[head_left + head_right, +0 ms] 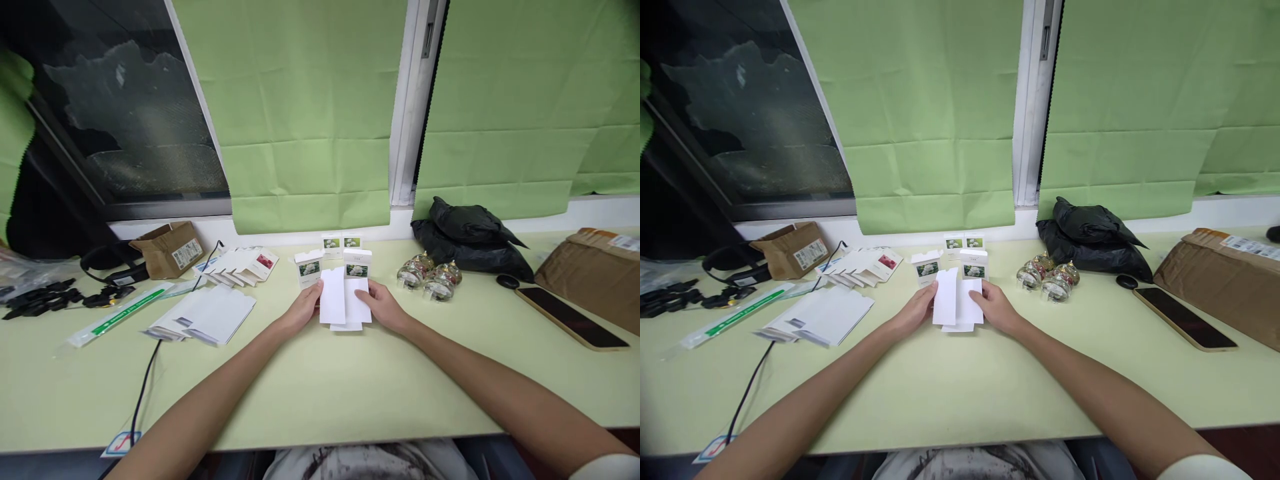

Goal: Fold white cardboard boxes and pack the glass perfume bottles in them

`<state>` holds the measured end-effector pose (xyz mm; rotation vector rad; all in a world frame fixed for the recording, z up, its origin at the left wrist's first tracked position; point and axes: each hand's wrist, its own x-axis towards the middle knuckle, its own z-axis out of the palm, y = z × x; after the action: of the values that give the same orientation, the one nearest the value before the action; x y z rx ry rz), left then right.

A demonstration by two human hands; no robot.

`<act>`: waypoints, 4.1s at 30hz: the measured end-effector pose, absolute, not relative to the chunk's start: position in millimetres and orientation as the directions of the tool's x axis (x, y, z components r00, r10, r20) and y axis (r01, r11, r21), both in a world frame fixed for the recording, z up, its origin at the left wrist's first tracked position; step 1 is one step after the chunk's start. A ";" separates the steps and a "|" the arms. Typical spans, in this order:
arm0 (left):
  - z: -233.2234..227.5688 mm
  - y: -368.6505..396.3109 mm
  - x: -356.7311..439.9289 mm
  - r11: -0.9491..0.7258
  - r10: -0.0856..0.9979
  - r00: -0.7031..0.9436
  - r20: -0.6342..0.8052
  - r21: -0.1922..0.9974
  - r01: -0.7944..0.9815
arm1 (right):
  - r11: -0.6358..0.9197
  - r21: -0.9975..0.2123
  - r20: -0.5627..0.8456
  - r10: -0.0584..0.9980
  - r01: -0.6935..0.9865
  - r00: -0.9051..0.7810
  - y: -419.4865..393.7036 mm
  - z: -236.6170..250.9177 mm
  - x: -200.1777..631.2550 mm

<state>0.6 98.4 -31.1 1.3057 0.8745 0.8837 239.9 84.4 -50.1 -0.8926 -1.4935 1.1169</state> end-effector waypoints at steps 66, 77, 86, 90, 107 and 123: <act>-24.6 89.9 2.0 -0.075 0.889 0.458 0.026 0.993 0.090 | 0.268 -0.963 0.264 0.958 0.020 -0.113 80.1 -38.4 240.6; -21.6 91.8 2.2 0.160 0.927 0.349 -0.136 0.986 -0.040 | 0.308 -0.951 0.305 0.944 0.003 -0.124 78.0 -36.5 243.1; -18.1 90.7 2.5 0.192 0.915 0.385 -0.119 0.969 -0.157 | 0.401 -0.905 0.353 0.894 0.141 -0.276 69.7 -26.8 246.9; -19.9 92.8 0.5 0.187 0.906 0.413 -0.094 0.963 -0.193 | 0.360 -0.928 0.298 0.872 0.095 -0.389 67.6 -23.1 250.4; -21.9 94.8 0.8 0.192 0.908 0.407 -0.102 0.964 -0.187 | 0.325 -0.944 0.266 0.858 0.063 -0.439 63.2 -22.2 246.9; -20.0 93.4 2.0 0.206 0.902 0.417 -0.113 0.961 -0.185 | 0.342 -0.940 0.303 0.861 0.022 -0.408 63.3 -22.6 245.4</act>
<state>2.0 93.4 -20.0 1.0970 0.8199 0.8893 245.4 63.3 -22.6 -0.7940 -1.7154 1.1833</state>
